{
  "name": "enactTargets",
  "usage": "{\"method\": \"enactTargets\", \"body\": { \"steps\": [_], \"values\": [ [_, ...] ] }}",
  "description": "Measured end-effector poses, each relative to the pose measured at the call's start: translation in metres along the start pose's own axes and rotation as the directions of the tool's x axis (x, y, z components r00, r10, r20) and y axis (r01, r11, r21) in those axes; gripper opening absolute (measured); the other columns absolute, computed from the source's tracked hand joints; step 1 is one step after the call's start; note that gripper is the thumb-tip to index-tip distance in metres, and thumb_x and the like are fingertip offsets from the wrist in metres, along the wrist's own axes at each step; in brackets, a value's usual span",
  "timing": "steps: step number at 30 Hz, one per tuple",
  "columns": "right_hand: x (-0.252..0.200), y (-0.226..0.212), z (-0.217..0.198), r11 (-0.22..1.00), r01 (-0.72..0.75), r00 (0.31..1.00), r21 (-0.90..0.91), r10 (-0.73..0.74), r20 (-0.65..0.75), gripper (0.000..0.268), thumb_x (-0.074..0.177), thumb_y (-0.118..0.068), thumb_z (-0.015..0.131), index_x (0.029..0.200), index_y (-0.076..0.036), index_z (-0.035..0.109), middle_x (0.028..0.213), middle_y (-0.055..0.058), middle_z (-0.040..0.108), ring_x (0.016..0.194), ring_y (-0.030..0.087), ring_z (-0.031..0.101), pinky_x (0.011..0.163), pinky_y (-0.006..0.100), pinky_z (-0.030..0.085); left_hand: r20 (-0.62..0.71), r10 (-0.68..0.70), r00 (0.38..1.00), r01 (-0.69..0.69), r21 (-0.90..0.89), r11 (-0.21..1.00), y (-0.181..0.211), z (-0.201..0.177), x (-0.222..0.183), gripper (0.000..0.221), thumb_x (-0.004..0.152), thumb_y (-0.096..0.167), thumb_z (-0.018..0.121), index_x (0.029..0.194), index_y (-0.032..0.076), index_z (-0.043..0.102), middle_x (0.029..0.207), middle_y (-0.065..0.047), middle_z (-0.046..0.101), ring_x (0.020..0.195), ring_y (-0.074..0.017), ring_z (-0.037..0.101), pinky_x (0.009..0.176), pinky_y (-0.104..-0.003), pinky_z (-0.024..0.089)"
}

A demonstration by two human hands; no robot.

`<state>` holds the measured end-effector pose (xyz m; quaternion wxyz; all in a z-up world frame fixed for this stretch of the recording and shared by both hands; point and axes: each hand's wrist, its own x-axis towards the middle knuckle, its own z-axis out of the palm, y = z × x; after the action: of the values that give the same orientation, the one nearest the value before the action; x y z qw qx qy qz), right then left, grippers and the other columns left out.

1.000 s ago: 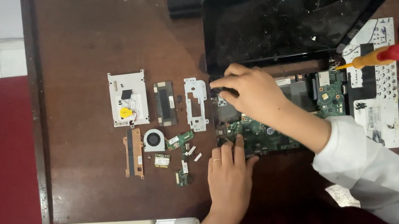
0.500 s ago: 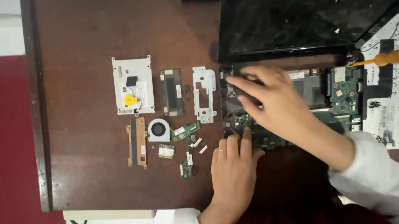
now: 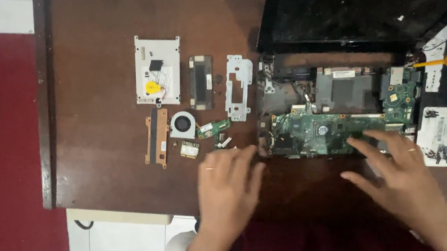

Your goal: Disassembling a laptop by disconnecting internal ribbon cables and removing small circuit boards using a screwdriver.

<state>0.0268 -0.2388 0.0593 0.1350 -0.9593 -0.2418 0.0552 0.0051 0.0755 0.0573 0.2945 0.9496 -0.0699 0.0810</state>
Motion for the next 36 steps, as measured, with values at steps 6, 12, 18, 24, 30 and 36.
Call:
{"method": "enactTargets", "body": {
  "steps": [6, 12, 18, 24, 30, 36],
  "values": [
    [0.003, -0.031, 0.024, 0.999, 0.011, 0.980, -0.034, -0.017, -0.200, 0.038, 0.092, -0.025, 0.080, 0.127, -0.014, 0.071, 0.132, 0.010, 0.060, 0.110, 0.033, 0.062, 0.091, 0.052, 0.051, -0.135, -0.149, 0.980, 0.170, 0.162, 0.972, -0.037, -0.037, -0.015, 0.029, 0.091, 0.019, 0.078, 0.119, 0.014, 0.071, 0.109, -0.006, 0.061, 0.098, -0.0289, 0.058, 0.080, -0.042, 0.046],
    [0.001, -0.031, 0.039, 0.999, -0.006, 0.981, -0.047, -0.003, -0.196, 0.035, 0.093, -0.024, 0.080, 0.126, -0.017, 0.073, 0.132, 0.008, 0.061, 0.101, 0.034, 0.060, 0.089, 0.052, 0.049, 0.286, -0.101, 0.953, 0.051, 0.175, 0.983, -0.062, -0.053, -0.027, 0.059, 0.079, 0.030, 0.084, 0.133, 0.020, 0.063, 0.115, -0.006, 0.059, 0.108, -0.0305, 0.054, 0.082, -0.047, 0.046],
    [0.003, -0.031, 0.038, 0.998, -0.017, 0.984, -0.056, 0.007, -0.176, 0.030, 0.095, -0.023, 0.078, 0.124, -0.016, 0.075, 0.130, 0.007, 0.061, 0.106, 0.031, 0.063, 0.090, 0.050, 0.049, 0.271, -0.066, 0.960, 0.023, 0.158, 0.987, -0.067, -0.056, -0.021, 0.062, 0.082, 0.033, 0.084, 0.135, 0.014, 0.060, 0.112, -0.006, 0.060, 0.103, -0.0292, 0.056, 0.083, -0.045, 0.046],
    [0.008, -0.027, 0.044, 0.997, -0.049, 0.987, -0.059, 0.039, -0.157, 0.023, 0.096, -0.024, 0.076, 0.118, -0.017, 0.077, 0.122, 0.006, 0.063, 0.105, 0.031, 0.060, 0.090, 0.048, 0.049, 0.105, 0.005, 0.994, -0.032, 0.263, 0.964, -0.068, -0.052, 0.013, 0.032, 0.092, 0.018, 0.076, 0.123, 0.018, 0.068, 0.113, -0.003, 0.058, 0.106, -0.0272, 0.057, 0.085, -0.044, 0.046],
    [0.013, -0.027, 0.043, 0.994, -0.099, 0.988, -0.051, 0.093, -0.121, 0.024, 0.092, -0.026, 0.078, 0.115, -0.019, 0.075, 0.118, 0.006, 0.062, 0.104, 0.032, 0.060, 0.093, 0.051, 0.049, 0.164, 0.122, 0.979, -0.177, 0.387, 0.905, -0.073, -0.043, 0.048, 0.037, 0.078, 0.018, 0.084, 0.112, 0.020, 0.071, 0.117, -0.001, 0.058, 0.106, -0.0277, 0.054, 0.089, -0.046, 0.049],
    [0.014, -0.020, 0.044, 0.996, -0.089, 0.991, -0.026, 0.086, -0.099, 0.033, 0.085, -0.025, 0.083, 0.116, -0.021, 0.070, 0.118, 0.007, 0.061, 0.104, 0.031, 0.060, 0.087, 0.049, 0.050, 0.210, 0.084, 0.974, -0.157, 0.358, 0.920, -0.083, -0.033, 0.055, 0.015, 0.083, 0.015, 0.071, 0.099, 0.016, 0.070, 0.122, 0.001, 0.060, 0.109, -0.0260, 0.051, 0.089, -0.043, 0.046]
  ]
}}
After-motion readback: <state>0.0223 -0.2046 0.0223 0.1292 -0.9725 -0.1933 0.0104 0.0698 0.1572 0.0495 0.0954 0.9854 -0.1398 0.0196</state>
